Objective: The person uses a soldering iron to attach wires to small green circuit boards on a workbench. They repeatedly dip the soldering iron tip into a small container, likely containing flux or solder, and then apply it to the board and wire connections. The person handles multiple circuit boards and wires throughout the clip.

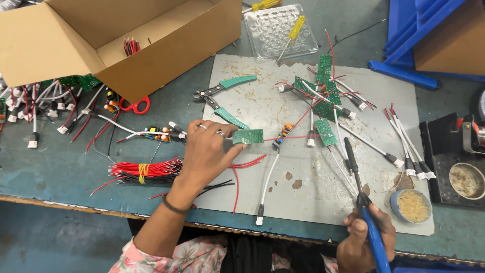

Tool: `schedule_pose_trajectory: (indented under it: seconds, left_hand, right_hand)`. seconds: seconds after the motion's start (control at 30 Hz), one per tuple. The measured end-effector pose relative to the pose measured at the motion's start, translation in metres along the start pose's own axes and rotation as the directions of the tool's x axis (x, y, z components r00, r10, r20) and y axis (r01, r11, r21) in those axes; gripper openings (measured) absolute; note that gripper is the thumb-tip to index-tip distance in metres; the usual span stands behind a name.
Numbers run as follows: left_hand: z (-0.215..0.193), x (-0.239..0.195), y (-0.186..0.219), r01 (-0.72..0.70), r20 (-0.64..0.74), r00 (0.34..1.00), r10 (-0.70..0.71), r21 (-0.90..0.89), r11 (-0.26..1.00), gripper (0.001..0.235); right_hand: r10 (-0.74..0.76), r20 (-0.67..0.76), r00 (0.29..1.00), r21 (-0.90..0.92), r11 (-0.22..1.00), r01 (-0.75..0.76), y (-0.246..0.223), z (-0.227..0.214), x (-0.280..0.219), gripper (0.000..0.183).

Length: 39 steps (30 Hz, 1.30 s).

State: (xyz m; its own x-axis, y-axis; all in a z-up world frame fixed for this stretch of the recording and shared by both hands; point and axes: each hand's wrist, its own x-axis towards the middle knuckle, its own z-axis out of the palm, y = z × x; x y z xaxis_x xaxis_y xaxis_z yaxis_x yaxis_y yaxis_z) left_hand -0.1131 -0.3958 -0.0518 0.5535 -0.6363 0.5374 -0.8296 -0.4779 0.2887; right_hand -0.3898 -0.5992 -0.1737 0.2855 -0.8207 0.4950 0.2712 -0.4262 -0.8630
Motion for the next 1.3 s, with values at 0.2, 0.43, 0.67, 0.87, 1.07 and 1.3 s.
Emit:
schedule_pose_trajectory:
  seconds: [0.2,0.43,0.67,0.87,1.07,1.3]
  left_hand:
    - [-0.036,0.016,0.020,-0.142,-0.073,0.988,0.139,-0.043,0.989,0.040]
    - [-0.052,0.046,0.056,-0.684,0.232,0.701,0.674,-0.048,0.728,0.028]
    - [0.013,0.047,0.110,-0.893,0.480,0.275,0.833,-0.193,0.406,0.010]
    - [0.025,0.037,0.118,-0.771,0.105,0.602,0.791,-0.180,0.611,0.025]
    - [-0.022,-0.033,0.111,0.131,0.457,0.883,0.106,-0.457,0.880,0.027]
    - [-0.014,-0.067,0.126,0.570,0.767,0.636,-0.091,-0.387,0.724,0.038]
  right_hand:
    - [-0.019,-0.127,0.992,0.044,0.999,0.025,-0.001,0.002,0.004,0.052]
    - [0.034,-0.179,0.983,0.162,0.987,-0.004,-0.012,-0.011,0.018,0.058]
    - [0.004,-0.245,0.970,0.150,0.988,0.034,-0.023,-0.033,0.019,0.061]
    - [-0.042,-0.238,0.970,0.071,0.996,0.061,-0.035,-0.045,0.013,0.060]
    - [0.017,-0.196,0.980,0.113,0.994,0.005,-0.031,-0.057,0.015,0.058]
    - [-0.015,-0.118,0.993,0.149,0.988,0.033,-0.038,-0.040,0.011,0.053]
